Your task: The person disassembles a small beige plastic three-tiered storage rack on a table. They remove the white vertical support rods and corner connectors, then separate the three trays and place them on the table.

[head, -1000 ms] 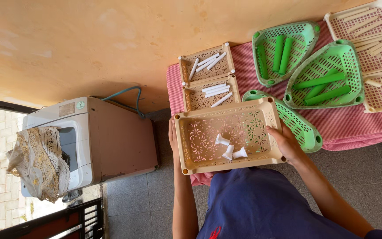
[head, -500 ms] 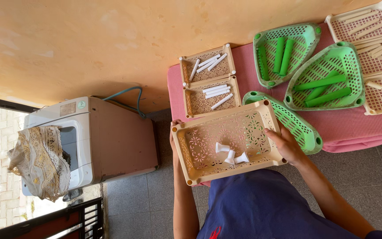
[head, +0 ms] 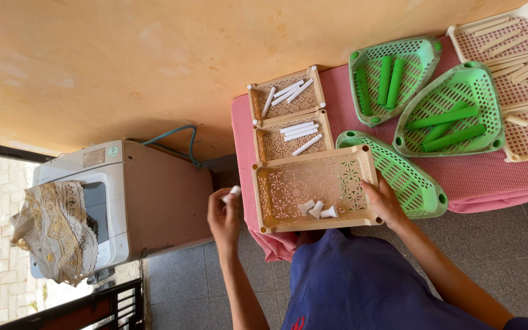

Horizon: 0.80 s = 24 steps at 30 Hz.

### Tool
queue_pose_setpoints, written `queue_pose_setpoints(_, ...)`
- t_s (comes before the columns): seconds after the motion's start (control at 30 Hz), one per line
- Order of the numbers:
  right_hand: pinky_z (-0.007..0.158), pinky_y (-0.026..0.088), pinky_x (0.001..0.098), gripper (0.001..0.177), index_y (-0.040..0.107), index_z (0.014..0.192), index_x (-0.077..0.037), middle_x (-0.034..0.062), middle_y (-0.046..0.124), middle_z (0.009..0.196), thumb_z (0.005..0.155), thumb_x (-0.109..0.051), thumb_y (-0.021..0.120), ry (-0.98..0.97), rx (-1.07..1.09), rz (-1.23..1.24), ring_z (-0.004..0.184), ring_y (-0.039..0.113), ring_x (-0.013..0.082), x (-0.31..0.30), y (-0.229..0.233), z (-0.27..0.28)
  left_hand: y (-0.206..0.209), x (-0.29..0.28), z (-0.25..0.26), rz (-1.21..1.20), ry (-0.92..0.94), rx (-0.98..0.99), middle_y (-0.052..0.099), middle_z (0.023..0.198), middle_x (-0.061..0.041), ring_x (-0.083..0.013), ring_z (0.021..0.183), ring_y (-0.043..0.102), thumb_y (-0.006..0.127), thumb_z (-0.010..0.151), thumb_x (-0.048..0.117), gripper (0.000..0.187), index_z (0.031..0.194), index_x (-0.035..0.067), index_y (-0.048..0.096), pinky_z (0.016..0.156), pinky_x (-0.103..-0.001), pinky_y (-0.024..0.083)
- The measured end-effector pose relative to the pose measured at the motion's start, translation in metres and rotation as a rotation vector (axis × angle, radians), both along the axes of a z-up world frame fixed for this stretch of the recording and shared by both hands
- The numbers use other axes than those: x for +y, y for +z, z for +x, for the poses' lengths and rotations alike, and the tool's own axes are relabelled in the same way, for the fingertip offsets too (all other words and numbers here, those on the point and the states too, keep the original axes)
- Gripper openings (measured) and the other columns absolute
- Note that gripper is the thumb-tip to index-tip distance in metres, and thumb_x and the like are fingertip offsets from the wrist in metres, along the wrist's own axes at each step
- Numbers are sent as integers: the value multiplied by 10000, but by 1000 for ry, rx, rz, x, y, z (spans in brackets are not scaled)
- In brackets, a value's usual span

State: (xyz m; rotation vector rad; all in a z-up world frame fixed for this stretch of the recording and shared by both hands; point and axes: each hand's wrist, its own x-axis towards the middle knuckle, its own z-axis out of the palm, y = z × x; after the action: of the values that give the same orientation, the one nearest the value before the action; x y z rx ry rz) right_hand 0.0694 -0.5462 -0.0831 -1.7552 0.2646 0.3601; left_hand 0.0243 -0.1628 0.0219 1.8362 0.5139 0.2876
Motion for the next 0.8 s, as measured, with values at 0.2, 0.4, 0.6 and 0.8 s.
queue_pose_setpoints(0.2,1025,497,405,548,451,1494,-49,169,644,1293,990,-258,508,61,-3,85,1163,631,252,32,-34,3,14,-68,-1,499,-358,-185,569,1371,-224,-335,1293,529,751,913,233,535,1374,43,558,1042,-516,477)
queue_pose_setpoints(0.4,991,486,376,519,454,1476,-44,133,642,1282,995,-230,512,35,-25,105,1134,622,220,52,-55,-4,-46,-36,-6,432,-70,109,451,1459,-249,-394,1340,496,613,1001,273,563,1472,25,429,1027,-520,461)
queue_pose_setpoints(0.6,934,505,372,517,446,1486,-75,170,647,1222,1007,-259,508,102,79,61,1074,619,225,72,-97,-2,-148,30,-12,80,-109,463,754,952,-198,-287,841,746,612,990,353,360,1076,4,627,749,-447,595)
queue_pose_setpoints(0.8,809,585,458,448,465,1373,-78,191,736,1066,1003,-315,552,112,289,-409,871,725,313,109,-137,17,-224,58,-4,129,-91,414,726,836,-175,-288,750,726,603,937,279,269,990,17,637,709,-442,552)
